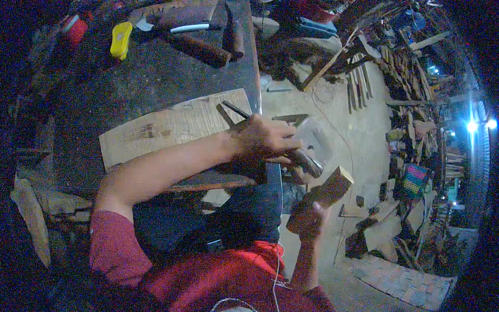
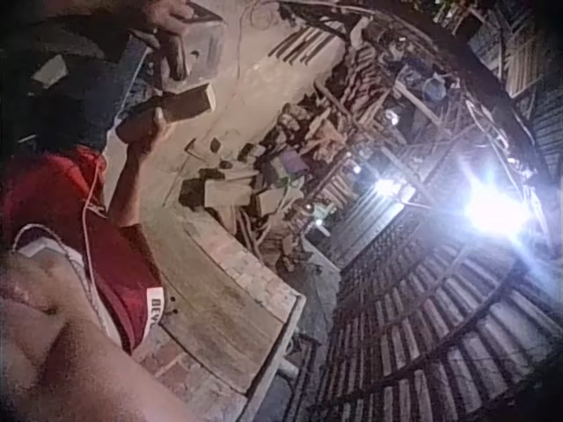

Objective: Shaping wood using a chisel and mallet and measuring with a tape measure.

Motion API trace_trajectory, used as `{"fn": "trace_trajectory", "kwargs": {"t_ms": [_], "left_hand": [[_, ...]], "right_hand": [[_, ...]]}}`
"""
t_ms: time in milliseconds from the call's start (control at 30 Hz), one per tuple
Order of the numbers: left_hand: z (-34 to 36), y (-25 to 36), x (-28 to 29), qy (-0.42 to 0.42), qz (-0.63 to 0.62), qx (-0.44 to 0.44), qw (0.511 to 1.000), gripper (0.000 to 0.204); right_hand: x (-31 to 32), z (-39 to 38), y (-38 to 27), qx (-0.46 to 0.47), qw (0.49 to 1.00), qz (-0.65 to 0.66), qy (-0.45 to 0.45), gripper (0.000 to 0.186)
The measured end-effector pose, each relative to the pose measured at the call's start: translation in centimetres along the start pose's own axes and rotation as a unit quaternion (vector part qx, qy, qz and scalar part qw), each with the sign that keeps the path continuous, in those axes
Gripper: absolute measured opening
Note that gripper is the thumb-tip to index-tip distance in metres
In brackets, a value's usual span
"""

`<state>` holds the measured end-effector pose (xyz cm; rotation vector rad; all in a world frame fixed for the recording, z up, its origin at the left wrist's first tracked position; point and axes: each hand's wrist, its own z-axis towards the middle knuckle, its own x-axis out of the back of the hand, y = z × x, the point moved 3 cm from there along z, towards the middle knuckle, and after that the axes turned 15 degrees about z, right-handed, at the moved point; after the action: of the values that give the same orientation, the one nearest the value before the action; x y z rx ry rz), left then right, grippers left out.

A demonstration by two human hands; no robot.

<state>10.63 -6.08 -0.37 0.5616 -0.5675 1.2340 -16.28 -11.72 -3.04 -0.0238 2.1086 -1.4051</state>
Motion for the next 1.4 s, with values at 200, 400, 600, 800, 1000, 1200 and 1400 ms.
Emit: {"fn": "trace_trajectory", "kwargs": {"t_ms": [200, 400, 600, 800, 1000, 1200, 1400], "left_hand": [[0.6, -0.5, 0.9, -0.009, -0.061, 0.04, 0.997, 0.034], [0.2, -1.1, 1.3, 0.024, -0.071, 0.078, 0.994, 0.029], [0.9, -1.5, 1.3, 0.053, -0.077, 0.044, 0.995, 0.028], [0.8, -1.7, 1.3, 0.06, -0.101, 0.048, 0.992, 0.027], [0.6, -1.8, 1.4, 0.061, -0.082, 0.064, 0.993, 0.024], [0.8, -1.8, 1.5, 0.081, -0.114, 0.071, 0.988, 0.026], [0.5, -2.0, 1.7, 0.075, -0.104, 0.075, 0.989, 0.029]], "right_hand": [[2.0, 1.1, -1.1, 0.024, 0.999, -0.032, -0.023, 0.055], [-2.4, 2.3, -3.1, 0.016, 0.987, 0.157, 0.021, 0.053], [-0.9, 2.6, -2.9, 0.018, 0.994, 0.042, -0.096, 0.059], [-0.6, 2.5, -2.1, 0.033, 0.998, 0.019, -0.043, 0.063], [-1.1, 2.5, -2.9, 0.022, 0.996, 0.038, -0.08, 0.062], [1.4, 3.1, -4.5, 0.072, 0.985, 0.15, -0.054, 0.059], [1.1, 2.7, -4.2, 0.054, 0.968, 0.187, -0.162, 0.058]]}}
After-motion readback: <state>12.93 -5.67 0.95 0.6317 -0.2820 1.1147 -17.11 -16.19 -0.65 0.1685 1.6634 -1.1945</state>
